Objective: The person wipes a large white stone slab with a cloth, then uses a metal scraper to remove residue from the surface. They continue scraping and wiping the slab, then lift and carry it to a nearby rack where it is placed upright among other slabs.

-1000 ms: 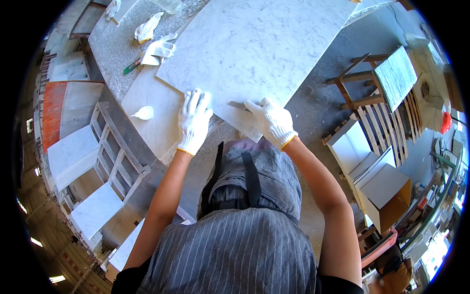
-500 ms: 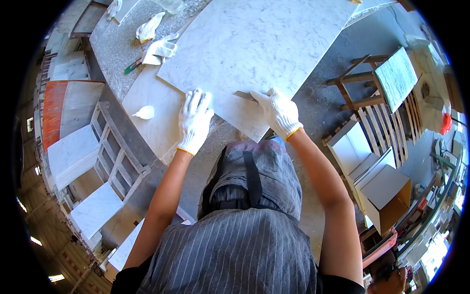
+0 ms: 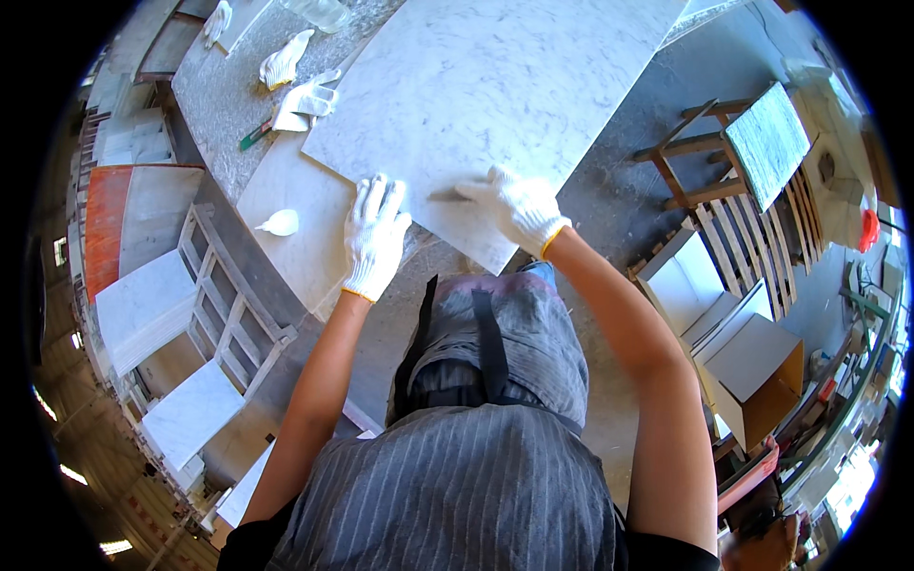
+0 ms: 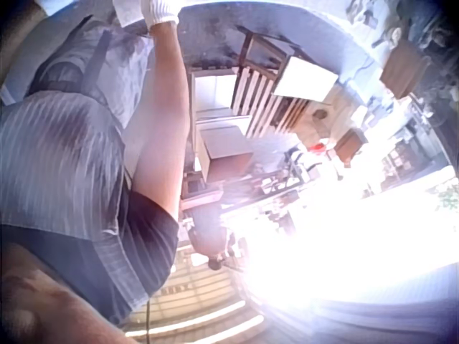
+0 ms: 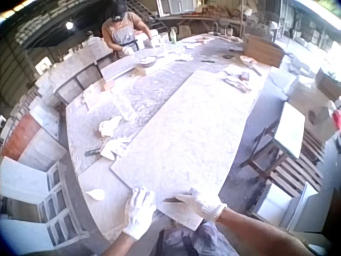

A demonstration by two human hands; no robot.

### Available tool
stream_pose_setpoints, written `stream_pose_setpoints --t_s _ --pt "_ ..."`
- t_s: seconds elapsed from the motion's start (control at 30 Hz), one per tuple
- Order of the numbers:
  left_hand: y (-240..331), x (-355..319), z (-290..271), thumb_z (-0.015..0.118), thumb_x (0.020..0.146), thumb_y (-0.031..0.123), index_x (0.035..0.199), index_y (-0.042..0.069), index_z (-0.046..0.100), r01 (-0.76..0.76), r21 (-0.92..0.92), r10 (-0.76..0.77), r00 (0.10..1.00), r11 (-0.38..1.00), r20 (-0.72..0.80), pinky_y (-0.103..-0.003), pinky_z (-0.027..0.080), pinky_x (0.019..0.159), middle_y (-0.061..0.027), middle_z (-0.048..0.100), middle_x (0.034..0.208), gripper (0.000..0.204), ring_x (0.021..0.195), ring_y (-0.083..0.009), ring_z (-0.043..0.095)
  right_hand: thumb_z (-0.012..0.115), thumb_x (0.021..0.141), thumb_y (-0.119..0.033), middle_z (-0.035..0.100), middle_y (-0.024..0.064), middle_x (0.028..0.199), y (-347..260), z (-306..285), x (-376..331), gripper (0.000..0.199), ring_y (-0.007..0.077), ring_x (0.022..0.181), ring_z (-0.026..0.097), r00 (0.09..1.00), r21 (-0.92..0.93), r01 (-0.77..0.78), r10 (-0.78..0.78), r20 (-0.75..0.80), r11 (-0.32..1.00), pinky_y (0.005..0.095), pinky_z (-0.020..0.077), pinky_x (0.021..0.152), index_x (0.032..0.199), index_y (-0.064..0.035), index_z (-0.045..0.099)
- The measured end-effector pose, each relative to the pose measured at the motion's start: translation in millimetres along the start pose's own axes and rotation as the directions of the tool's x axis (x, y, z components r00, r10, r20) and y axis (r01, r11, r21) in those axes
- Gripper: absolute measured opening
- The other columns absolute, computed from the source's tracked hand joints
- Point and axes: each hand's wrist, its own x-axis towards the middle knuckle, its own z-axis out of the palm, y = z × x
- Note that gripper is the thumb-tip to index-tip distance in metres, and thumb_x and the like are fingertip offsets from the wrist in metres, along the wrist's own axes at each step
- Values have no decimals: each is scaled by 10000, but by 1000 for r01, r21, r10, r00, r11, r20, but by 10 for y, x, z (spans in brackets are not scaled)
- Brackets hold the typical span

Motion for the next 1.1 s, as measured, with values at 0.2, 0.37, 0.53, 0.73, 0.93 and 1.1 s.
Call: stream_pose_setpoints --t_s 0.2,0.37,0.53,0.73,0.93,1.1 --pt "20 7 -25 670 880 211 1368 116 581 9 -20 -9 1000 1000 7 -501 360 1124 -183 483 1458 506 1357 -451 412 517 917 -72 611 175 1130 44 10 -45 441 330 868 678 997 -56 2 3 83 998 397 560 720 1310 -235 633" --pt "5 -14 6 667 881 208 1364 113 586 3 -12 -3 1000 1000 -2 -494 358 1127 -186 483 1459 499 1358 -453 411 529 911 -69 627 128 1037 32 -60 -82 391 278 853 660 984 144 -177 173 35 974 365 540 711 1263 -182 656" --pt "52 26 -57 664 883 211 1364 117 587 20 -9 -20 999 1000 26 -482 352 1134 -187 483 1460 496 1361 -452 409 541 881 -58 635 153 967 159 -30 -93 423 316 772 662 998 26 -20 21 -54 999 361 541 691 1259 -202 665" --pt "17 24 -26 643 901 230 1358 125 592 -7 0 7 1000 1000 11 -485 355 1128 -186 487 1455 473 1360 -445 413 539 906 -80 636 201 1082 82 256 -392 425 342 908 667 997 166 49 -40 -59 985 383 541 762 1300 -204 641" --pt "20 16 -67 637 894 196 1198 75 653 -92 1 91 980 996 -177 -465 448 1030 -172 609 1259 328 1176 -394 556 553 937 -52 670 143 1039 -134 323 -750 408 244 891 653 995 500 -96 101 18 861 331 521 777 1329 -135 630" --pt "117 -180 -110 677 895 153 1010 19 692 40 -589 -119 988 807 -97 -400 493 915 -148 674 1051 177 1018 -312 634 532 1008 -84 625 14 926 -333 339 -842 362 96 739 515 876 914 -324 443 191 245 241 465 676 1364 -70 596"
